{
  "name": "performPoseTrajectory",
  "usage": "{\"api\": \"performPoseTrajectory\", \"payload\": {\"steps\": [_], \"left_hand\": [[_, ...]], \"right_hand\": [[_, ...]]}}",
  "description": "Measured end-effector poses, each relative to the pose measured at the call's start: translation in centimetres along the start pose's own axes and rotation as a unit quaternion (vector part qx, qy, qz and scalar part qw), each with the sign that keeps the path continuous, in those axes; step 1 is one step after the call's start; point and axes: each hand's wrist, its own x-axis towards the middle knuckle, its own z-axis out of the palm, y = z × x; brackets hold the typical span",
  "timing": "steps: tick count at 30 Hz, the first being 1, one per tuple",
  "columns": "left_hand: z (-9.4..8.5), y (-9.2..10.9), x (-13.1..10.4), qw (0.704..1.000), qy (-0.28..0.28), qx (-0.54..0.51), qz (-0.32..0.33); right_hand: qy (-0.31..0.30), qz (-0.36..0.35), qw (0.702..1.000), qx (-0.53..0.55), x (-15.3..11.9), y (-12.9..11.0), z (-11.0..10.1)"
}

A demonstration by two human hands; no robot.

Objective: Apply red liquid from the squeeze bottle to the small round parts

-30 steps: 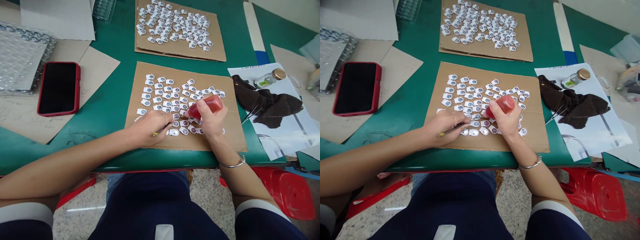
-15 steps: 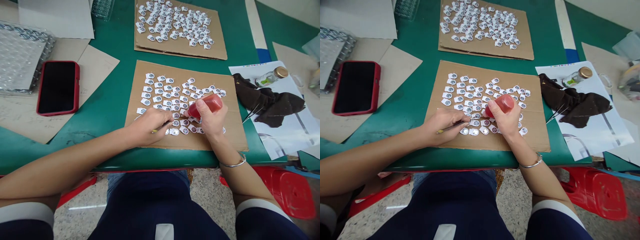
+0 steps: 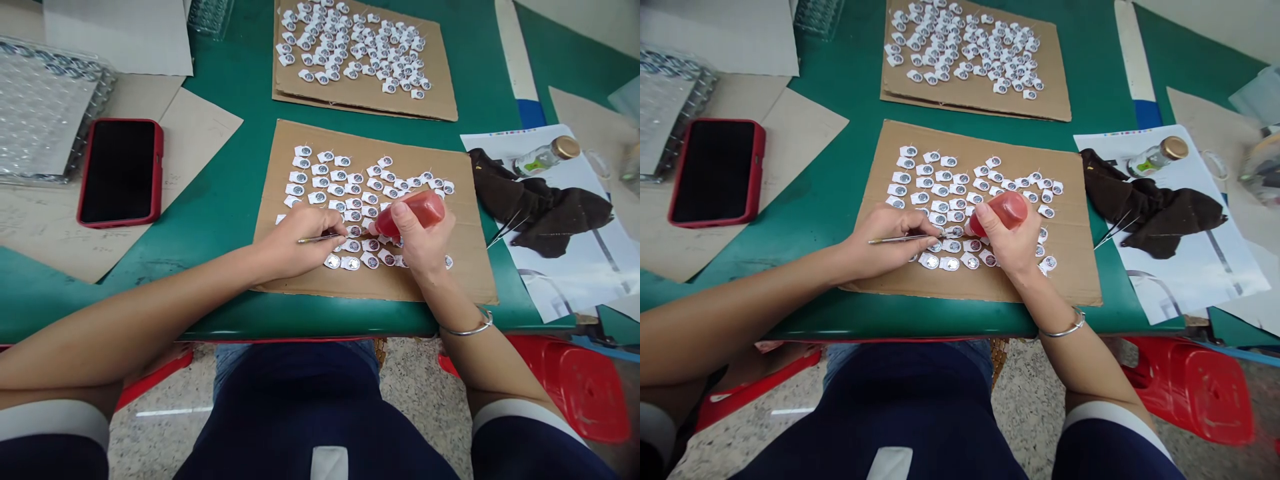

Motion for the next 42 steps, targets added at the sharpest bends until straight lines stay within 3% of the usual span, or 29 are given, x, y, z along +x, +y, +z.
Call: {"api": "performPoseTrajectory", "payload": {"steps": [8, 25, 42], "left_hand": [[-0.12, -0.16, 0.39, 0.997, -0.007, -0.065, -0.048], [-0.13, -0.35, 0.46, 0.996, -0.008, -0.069, -0.049], [-0.26, -0.15, 0.51, 0.996, -0.001, -0.064, -0.064]], "right_hand": [[-0.028, -0.013, 0.999, 0.039, -0.26, -0.47, 0.57], [-0.021, -0.037, 0.999, -0.008, -0.18, -0.28, 0.32], [-0.017, -0.022, 0.998, 0.050, -0.23, -0.89, 0.67]]}}
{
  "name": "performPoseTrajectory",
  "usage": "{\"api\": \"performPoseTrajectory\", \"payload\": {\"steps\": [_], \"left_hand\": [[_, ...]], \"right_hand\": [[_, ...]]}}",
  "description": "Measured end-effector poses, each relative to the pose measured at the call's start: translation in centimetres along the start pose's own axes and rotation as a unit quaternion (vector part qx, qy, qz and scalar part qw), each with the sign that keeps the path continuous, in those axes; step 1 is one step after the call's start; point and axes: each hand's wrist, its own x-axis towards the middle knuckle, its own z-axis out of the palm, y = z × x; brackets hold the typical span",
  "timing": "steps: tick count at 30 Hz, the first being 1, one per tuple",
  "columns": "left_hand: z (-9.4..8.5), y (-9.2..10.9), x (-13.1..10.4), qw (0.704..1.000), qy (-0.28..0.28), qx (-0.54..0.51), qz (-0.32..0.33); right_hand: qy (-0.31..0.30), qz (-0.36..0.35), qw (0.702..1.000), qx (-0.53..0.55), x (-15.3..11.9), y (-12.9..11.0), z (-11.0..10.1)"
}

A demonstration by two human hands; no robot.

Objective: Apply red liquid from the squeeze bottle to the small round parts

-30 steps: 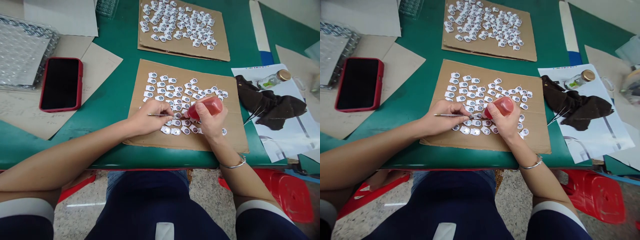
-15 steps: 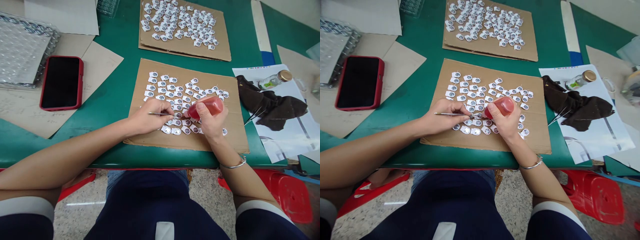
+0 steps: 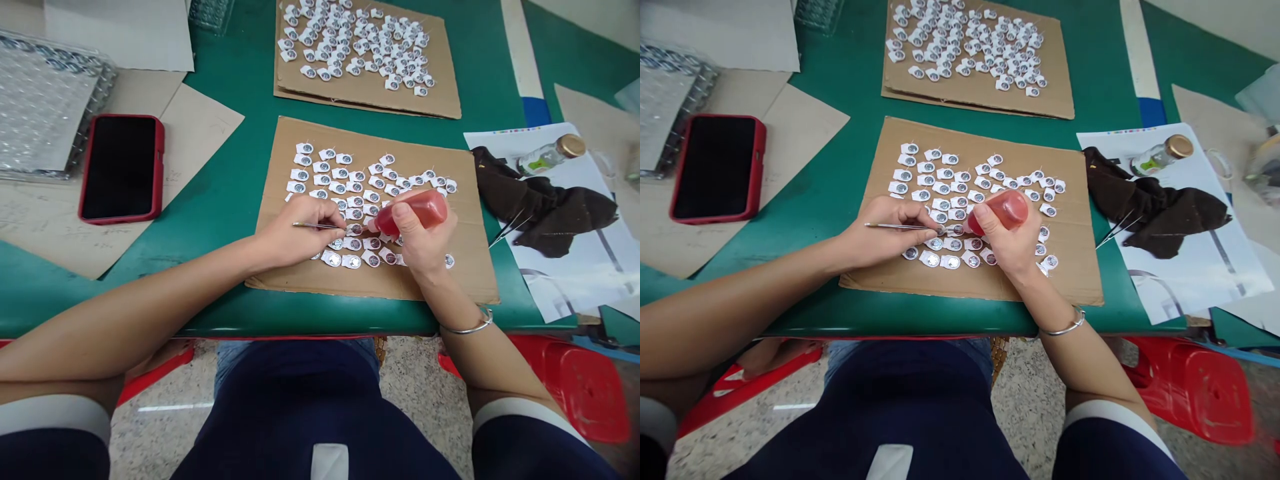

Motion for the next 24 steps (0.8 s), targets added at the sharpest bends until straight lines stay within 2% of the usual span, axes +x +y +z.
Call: {"api": "performPoseTrajectory", "payload": {"steps": [6, 9, 11, 16, 19, 22, 24], "left_hand": [[-0.2, 0.6, 0.0, 0.999, 0.011, -0.040, -0.011], [-0.6, 1.7, -0.5, 0.999, 0.044, -0.024, 0.013], [-0.6, 2.3, -1.0, 0.997, 0.060, 0.028, 0.040], [0.2, 2.6, -2.7, 0.971, 0.047, 0.169, 0.165], [0.8, 2.1, -3.1, 0.958, 0.015, 0.209, 0.194], [1.1, 1.6, -3.2, 0.950, 0.012, 0.225, 0.215], [1.1, 1.4, -3.2, 0.949, 0.006, 0.231, 0.215]], "right_hand": [[0.069, 0.050, 0.990, 0.113, 1.2, 0.0, -1.2], [0.055, 0.100, 0.984, 0.139, 2.0, -0.2, -2.1], [0.024, 0.114, 0.985, 0.129, 2.3, -0.8, -2.5], [-0.030, 0.117, 0.982, 0.142, 2.4, -3.2, -1.9], [-0.024, 0.083, 0.986, 0.141, 2.2, -3.7, -0.9], [-0.004, 0.046, 0.990, 0.134, 1.8, -3.0, -0.1], [0.002, 0.047, 0.991, 0.122, 1.5, -2.4, 0.0]]}}
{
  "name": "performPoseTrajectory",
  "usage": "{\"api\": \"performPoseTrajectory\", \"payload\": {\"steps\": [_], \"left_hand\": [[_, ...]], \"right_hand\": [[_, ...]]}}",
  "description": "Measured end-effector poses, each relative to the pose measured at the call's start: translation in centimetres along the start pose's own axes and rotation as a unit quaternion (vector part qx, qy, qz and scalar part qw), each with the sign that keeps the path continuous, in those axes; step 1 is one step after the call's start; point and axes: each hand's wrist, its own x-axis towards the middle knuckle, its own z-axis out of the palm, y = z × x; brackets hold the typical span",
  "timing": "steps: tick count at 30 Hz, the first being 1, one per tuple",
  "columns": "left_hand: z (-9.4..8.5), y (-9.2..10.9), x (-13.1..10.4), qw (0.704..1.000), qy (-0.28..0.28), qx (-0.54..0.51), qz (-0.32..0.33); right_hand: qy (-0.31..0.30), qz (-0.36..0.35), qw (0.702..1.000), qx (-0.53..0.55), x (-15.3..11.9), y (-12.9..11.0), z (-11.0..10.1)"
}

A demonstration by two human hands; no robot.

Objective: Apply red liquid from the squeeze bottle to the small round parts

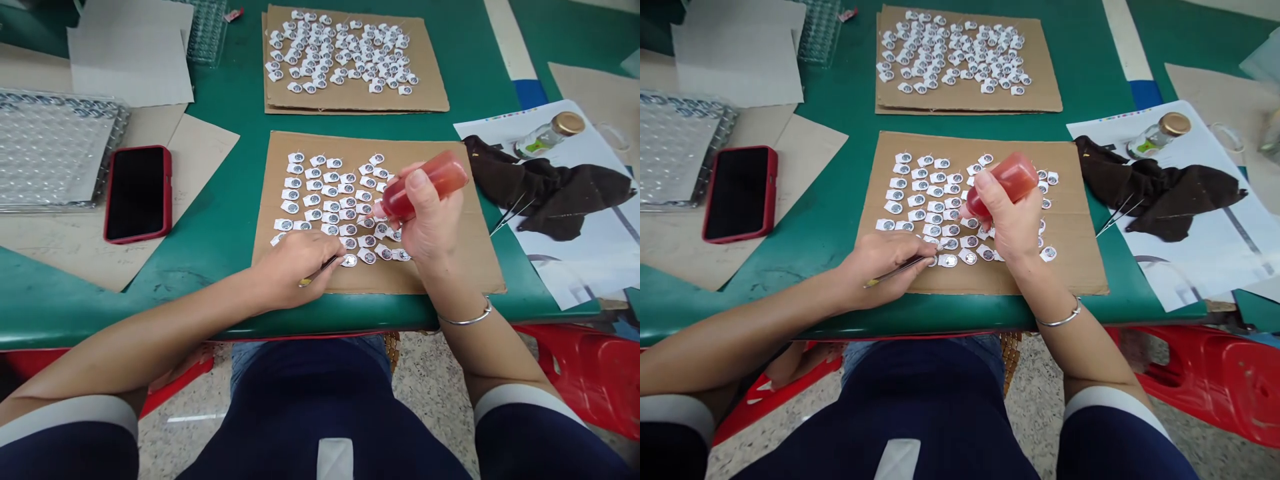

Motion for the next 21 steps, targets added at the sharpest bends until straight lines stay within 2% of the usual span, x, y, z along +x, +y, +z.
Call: {"api": "performPoseTrajectory", "payload": {"steps": [5, 9, 16, 21], "left_hand": [[0.1, -0.2, 0.0, 0.999, -0.026, 0.002, -0.036], [0.1, -0.3, 0.0, 0.999, -0.035, -0.011, -0.036], [-0.1, -0.2, 0.1, 0.997, -0.072, -0.025, -0.008], [0.3, 0.7, -0.1, 0.990, -0.112, 0.066, 0.052]], "right_hand": [[0.006, 0.006, 1.000, -0.022, -0.4, 0.6, -0.2], [0.005, -0.007, 1.000, -0.028, -0.4, 0.5, -0.2], [-0.021, -0.010, 0.998, -0.059, -0.6, 0.9, -0.3], [-0.059, -0.014, 0.995, -0.081, -1.0, 1.3, 0.0]]}}
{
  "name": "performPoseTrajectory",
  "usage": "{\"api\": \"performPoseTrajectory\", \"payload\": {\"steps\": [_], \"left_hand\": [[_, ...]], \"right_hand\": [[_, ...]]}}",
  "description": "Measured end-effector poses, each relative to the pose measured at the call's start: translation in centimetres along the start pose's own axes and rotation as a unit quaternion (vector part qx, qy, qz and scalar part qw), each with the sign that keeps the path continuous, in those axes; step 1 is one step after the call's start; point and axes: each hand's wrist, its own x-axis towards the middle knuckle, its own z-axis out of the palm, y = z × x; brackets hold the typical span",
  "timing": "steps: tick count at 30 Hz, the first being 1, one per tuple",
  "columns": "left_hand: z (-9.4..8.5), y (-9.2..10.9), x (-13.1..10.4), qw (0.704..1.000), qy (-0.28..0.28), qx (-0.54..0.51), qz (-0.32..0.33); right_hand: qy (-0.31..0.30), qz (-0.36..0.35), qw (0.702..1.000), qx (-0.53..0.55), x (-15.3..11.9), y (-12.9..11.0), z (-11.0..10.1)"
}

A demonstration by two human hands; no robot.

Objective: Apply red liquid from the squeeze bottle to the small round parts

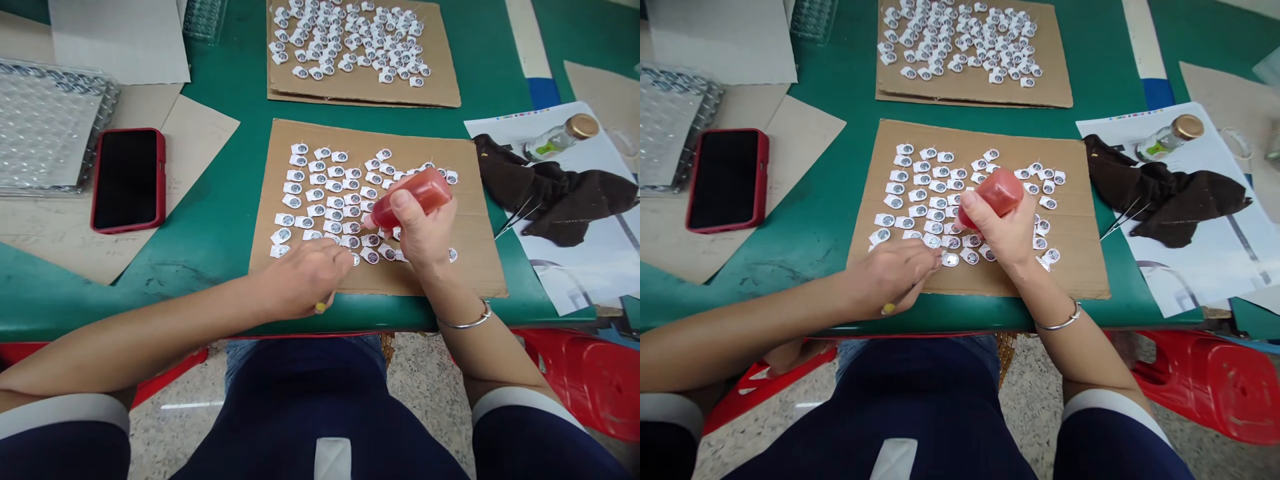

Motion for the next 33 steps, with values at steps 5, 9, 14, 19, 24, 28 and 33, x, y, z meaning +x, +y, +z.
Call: {"api": "performPoseTrajectory", "payload": {"steps": [5, 9, 14, 19, 24, 28, 33], "left_hand": [[0.6, 1.6, 0.0, 0.986, 0.027, 0.157, 0.047], [0.8, 2.4, 0.0, 0.975, 0.049, 0.202, 0.075], [0.7, 2.5, 0.1, 0.973, 0.040, 0.207, 0.089], [0.6, 2.5, 0.2, 0.974, 0.041, 0.206, 0.088], [0.7, 2.5, 0.1, 0.974, 0.040, 0.207, 0.086], [0.7, 2.5, 0.1, 0.974, 0.038, 0.206, 0.084], [0.6, 2.4, 0.0, 0.974, 0.041, 0.204, 0.086]], "right_hand": [[-0.024, 0.001, 1.000, -0.012, -0.4, -0.3, 0.6], [-0.025, -0.022, 0.997, -0.076, -0.5, -0.1, 0.5], [-0.030, -0.048, 0.991, -0.122, -0.5, 0.2, 0.2], [-0.036, -0.058, 0.988, -0.137, -0.5, 0.2, 0.2], [-0.035, -0.055, 0.987, -0.148, -0.5, 0.2, 0.2], [-0.034, -0.041, 0.988, -0.148, -0.5, 0.2, 0.2], [-0.025, -0.054, 0.989, -0.137, -0.5, 0.4, 0.2]]}}
